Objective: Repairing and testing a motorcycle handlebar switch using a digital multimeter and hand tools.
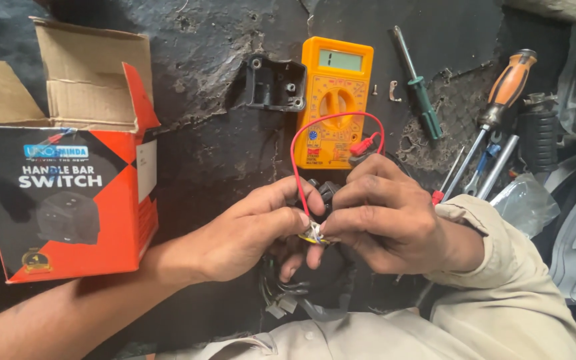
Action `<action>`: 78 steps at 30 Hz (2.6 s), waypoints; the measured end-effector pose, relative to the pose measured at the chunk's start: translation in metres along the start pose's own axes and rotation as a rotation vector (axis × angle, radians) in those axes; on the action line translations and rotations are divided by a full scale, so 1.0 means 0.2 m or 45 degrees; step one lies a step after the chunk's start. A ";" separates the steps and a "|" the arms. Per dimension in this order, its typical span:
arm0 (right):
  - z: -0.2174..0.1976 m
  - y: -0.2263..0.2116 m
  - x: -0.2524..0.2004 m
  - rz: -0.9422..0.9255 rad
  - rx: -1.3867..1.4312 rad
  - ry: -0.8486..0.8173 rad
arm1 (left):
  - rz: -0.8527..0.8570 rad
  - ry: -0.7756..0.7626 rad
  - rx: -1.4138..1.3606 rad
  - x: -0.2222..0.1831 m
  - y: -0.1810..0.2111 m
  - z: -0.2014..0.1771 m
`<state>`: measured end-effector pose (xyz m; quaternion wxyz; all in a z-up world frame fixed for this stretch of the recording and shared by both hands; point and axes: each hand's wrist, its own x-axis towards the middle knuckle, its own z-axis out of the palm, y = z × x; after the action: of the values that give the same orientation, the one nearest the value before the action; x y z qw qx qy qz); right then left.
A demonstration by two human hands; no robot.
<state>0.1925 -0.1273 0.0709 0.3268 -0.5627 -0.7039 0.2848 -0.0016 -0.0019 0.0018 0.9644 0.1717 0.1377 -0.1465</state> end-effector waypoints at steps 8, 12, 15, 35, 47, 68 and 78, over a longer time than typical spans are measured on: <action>0.01 0.00 0.00 0.052 0.035 -0.028 | 0.043 -0.027 0.078 0.01 -0.01 0.01; 0.02 0.00 0.00 0.068 0.077 -0.050 | 0.044 -0.016 0.116 0.01 -0.02 0.02; 0.04 0.01 -0.01 0.091 0.129 -0.059 | -0.008 0.055 0.094 0.01 -0.05 0.01; 0.05 0.00 -0.01 0.115 0.139 0.017 | -0.054 0.064 -0.016 0.01 -0.04 0.02; 0.05 0.00 -0.02 0.096 0.155 0.027 | -0.063 0.067 -0.009 0.01 -0.04 0.01; 0.03 0.00 -0.06 0.018 0.239 0.041 | -0.287 0.226 -0.081 0.02 -0.11 -0.03; 0.04 -0.02 -0.04 0.011 0.173 0.103 | -0.149 0.203 0.008 0.02 -0.11 -0.03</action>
<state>0.1861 -0.1371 0.0677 0.3913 -0.5532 -0.6667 0.3104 -0.0062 -0.0203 -0.0116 0.9397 0.1773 0.2232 -0.1889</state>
